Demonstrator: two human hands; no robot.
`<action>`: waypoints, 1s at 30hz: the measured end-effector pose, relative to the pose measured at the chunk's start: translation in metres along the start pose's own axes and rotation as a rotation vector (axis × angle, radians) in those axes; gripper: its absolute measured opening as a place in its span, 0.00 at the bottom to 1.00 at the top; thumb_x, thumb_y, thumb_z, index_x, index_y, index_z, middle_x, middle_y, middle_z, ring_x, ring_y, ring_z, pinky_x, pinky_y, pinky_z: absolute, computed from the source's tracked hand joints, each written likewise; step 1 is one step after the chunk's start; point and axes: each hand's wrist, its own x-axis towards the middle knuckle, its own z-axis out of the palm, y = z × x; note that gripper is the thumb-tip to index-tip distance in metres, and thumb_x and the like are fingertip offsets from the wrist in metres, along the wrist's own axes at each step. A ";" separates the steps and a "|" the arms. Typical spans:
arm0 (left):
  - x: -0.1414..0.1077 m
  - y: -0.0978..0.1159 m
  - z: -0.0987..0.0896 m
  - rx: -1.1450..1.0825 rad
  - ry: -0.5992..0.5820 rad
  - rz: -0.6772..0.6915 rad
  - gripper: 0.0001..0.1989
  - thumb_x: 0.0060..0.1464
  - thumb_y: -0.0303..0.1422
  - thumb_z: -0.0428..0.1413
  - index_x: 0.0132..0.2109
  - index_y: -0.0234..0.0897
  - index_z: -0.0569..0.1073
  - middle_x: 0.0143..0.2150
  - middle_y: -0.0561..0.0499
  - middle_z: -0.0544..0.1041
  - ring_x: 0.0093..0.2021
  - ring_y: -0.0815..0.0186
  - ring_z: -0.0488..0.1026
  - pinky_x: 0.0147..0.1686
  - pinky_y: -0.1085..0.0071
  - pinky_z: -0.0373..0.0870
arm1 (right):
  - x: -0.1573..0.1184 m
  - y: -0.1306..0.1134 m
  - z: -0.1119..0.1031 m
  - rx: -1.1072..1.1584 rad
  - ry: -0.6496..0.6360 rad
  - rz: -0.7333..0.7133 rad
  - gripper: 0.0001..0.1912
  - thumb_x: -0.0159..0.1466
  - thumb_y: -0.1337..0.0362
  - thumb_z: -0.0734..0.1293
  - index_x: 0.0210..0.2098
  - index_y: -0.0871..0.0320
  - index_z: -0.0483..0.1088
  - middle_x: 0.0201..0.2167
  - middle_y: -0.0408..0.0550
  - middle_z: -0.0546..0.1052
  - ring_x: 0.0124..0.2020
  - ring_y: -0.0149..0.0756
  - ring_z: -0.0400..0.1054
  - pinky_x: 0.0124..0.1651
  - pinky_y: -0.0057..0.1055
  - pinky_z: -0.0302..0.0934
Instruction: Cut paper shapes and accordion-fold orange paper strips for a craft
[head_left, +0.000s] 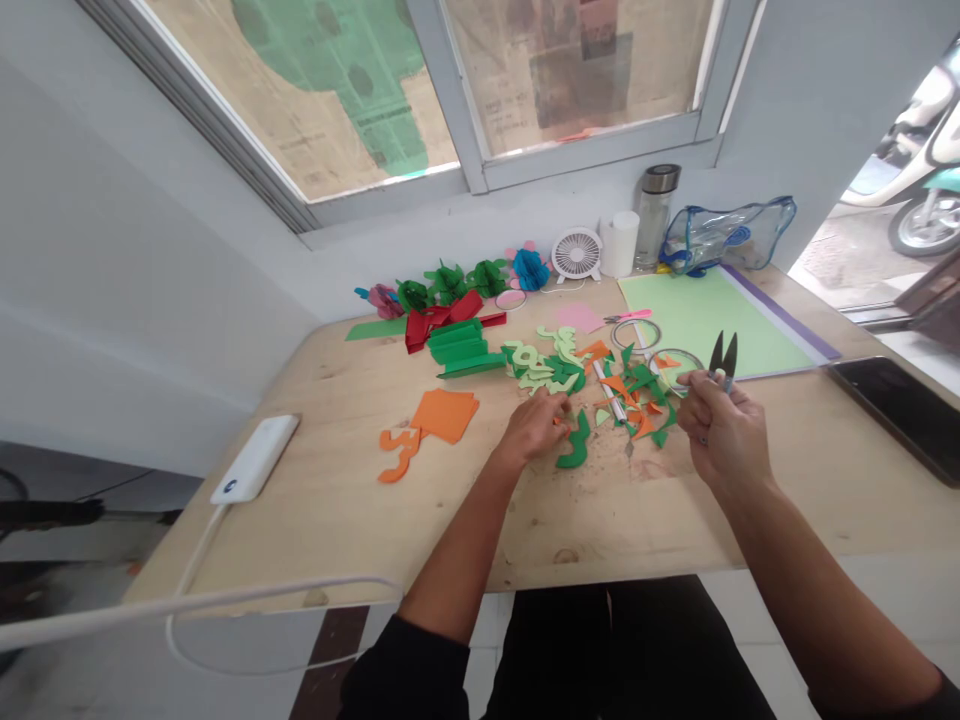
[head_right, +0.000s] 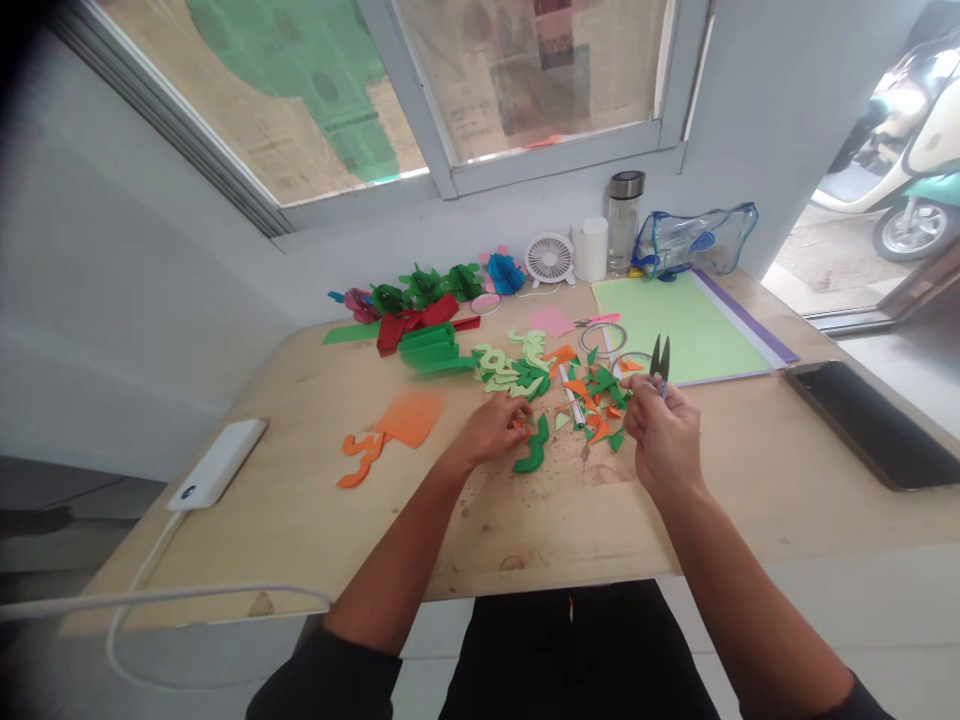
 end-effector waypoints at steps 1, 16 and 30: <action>0.000 0.000 0.001 0.001 0.011 -0.002 0.11 0.50 0.28 0.57 0.42 0.42 0.74 0.41 0.51 0.74 0.45 0.64 0.72 0.43 0.72 0.66 | -0.001 0.001 0.000 0.003 0.000 0.006 0.10 0.48 0.62 0.74 0.23 0.62 0.73 0.14 0.34 0.55 0.15 0.18 0.43 0.15 0.19 0.38; 0.014 0.029 -0.006 -0.189 0.163 0.015 0.09 0.50 0.24 0.52 0.35 0.37 0.76 0.31 0.53 0.77 0.33 0.67 0.74 0.36 0.73 0.68 | 0.001 0.004 0.000 0.010 -0.007 0.035 0.12 0.46 0.61 0.75 0.23 0.62 0.71 0.14 0.33 0.55 0.15 0.18 0.44 0.14 0.19 0.37; 0.048 0.047 -0.007 -0.027 0.321 -0.139 0.07 0.57 0.29 0.53 0.42 0.38 0.74 0.43 0.45 0.78 0.45 0.60 0.73 0.43 0.67 0.66 | 0.015 0.009 -0.008 -0.001 -0.008 0.046 0.15 0.46 0.58 0.76 0.24 0.62 0.71 0.13 0.32 0.53 0.14 0.18 0.43 0.15 0.20 0.36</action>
